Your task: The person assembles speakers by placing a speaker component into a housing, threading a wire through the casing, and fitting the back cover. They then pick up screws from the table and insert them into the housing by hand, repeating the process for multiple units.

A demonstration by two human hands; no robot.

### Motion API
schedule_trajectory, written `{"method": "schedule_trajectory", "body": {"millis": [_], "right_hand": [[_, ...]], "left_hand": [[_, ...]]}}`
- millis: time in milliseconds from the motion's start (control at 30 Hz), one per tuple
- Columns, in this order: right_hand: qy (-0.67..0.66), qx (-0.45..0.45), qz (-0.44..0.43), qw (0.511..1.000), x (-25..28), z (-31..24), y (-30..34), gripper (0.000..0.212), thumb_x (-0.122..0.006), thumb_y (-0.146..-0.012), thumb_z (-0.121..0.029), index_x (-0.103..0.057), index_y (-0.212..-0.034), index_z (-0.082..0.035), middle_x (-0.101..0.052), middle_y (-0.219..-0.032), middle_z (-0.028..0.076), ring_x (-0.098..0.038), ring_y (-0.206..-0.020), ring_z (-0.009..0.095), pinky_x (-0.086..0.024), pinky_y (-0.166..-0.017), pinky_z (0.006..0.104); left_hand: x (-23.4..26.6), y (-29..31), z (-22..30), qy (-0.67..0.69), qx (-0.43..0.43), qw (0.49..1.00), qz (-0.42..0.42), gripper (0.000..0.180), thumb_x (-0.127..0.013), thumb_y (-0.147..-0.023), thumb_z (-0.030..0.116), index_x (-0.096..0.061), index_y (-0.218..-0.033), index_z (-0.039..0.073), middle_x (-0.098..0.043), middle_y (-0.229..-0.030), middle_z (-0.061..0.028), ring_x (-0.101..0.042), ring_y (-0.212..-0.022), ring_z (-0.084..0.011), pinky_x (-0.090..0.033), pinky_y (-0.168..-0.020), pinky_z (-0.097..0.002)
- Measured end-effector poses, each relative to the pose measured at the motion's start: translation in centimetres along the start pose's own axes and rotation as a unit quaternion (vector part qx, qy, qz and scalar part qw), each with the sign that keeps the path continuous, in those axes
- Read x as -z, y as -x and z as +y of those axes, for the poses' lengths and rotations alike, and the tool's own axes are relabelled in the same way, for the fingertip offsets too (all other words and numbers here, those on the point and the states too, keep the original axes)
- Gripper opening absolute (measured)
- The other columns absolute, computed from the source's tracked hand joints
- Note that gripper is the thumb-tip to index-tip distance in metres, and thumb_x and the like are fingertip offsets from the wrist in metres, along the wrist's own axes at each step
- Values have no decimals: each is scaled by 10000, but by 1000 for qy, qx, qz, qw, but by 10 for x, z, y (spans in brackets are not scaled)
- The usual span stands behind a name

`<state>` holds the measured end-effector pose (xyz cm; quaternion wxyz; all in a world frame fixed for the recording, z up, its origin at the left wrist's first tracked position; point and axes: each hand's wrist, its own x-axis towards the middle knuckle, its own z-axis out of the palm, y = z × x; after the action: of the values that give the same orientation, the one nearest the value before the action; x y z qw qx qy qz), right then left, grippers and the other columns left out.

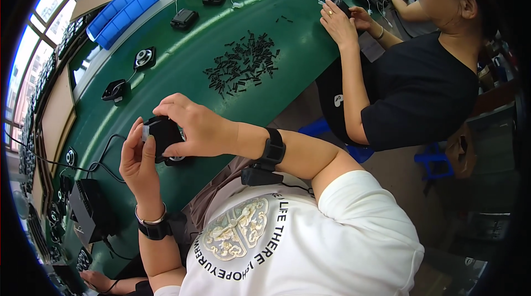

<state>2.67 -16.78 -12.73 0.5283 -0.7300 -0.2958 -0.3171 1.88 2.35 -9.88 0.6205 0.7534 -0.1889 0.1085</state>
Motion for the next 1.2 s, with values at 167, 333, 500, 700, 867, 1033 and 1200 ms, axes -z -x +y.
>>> {"method": "schedule_trajectory", "body": {"millis": [167,333,500,700,867,1033,1200], "right_hand": [[59,2,-46,997,-5,-7,6,829,-871,-600,-295,-512,-1267,41,-565,-1184,219,-593,-1056,379,-505,-924,440],[118,38,-54,991,-4,-12,5,804,-865,-580,-297,-536,-1236,32,-581,-1183,210,-617,-1026,367,-522,-896,439],[196,79,-51,976,3,-19,-1,766,-863,-572,-311,-567,-1202,9,-616,-1144,192,-634,-966,360,-521,-860,436],[189,80,-126,971,-1,-9,-14,736,-862,-587,-316,-585,-1189,3,-632,-1133,182,-633,-974,350,-507,-876,427],[150,9,-189,970,-5,-4,-17,719,-845,-616,-334,-589,-1196,3,-638,-1126,184,-628,-996,346,-502,-886,419],[211,-136,-254,934,-10,-11,-9,709,-817,-655,-369,-587,-1214,2,-636,-1129,184,-617,-1034,341,-506,-883,410],[230,-179,-275,916,-16,-25,-6,720,-806,-673,-391,-581,-1230,6,-629,-1143,186,-608,-1054,343,-509,-883,413]], "left_hand": [[-2,2,0,6,-5,1000,29,175,-613,-946,14,-599,-1119,-4,-582,-1337,-200,-622,-993,-102,-492,-830,-226],[-10,12,8,-96,-37,994,38,137,-609,-954,43,-561,-1074,-2,-594,-1316,-216,-630,-955,-110,-503,-795,-237],[-22,11,24,-134,14,990,50,172,-626,-954,105,-560,-1090,23,-667,-1178,-158,-611,-884,-111,-504,-759,-233],[-6,1,21,-352,-167,920,50,180,-629,-964,145,-565,-1086,29,-671,-1003,-94,-596,-829,-107,-501,-705,-243],[6,-11,29,34,-81,995,52,148,-595,-985,136,-578,-1082,25,-649,-917,-66,-615,-805,-131,-503,-682,-262],[34,-26,14,338,50,940,15,160,-588,-986,114,-578,-1111,13,-652,-933,-67,-622,-821,-127,-509,-696,-251],[38,-28,14,420,19,907,-11,268,-606,-972,110,-537,-1211,10,-643,-991,-89,-629,-848,-132,-516,-735,-248]]}}
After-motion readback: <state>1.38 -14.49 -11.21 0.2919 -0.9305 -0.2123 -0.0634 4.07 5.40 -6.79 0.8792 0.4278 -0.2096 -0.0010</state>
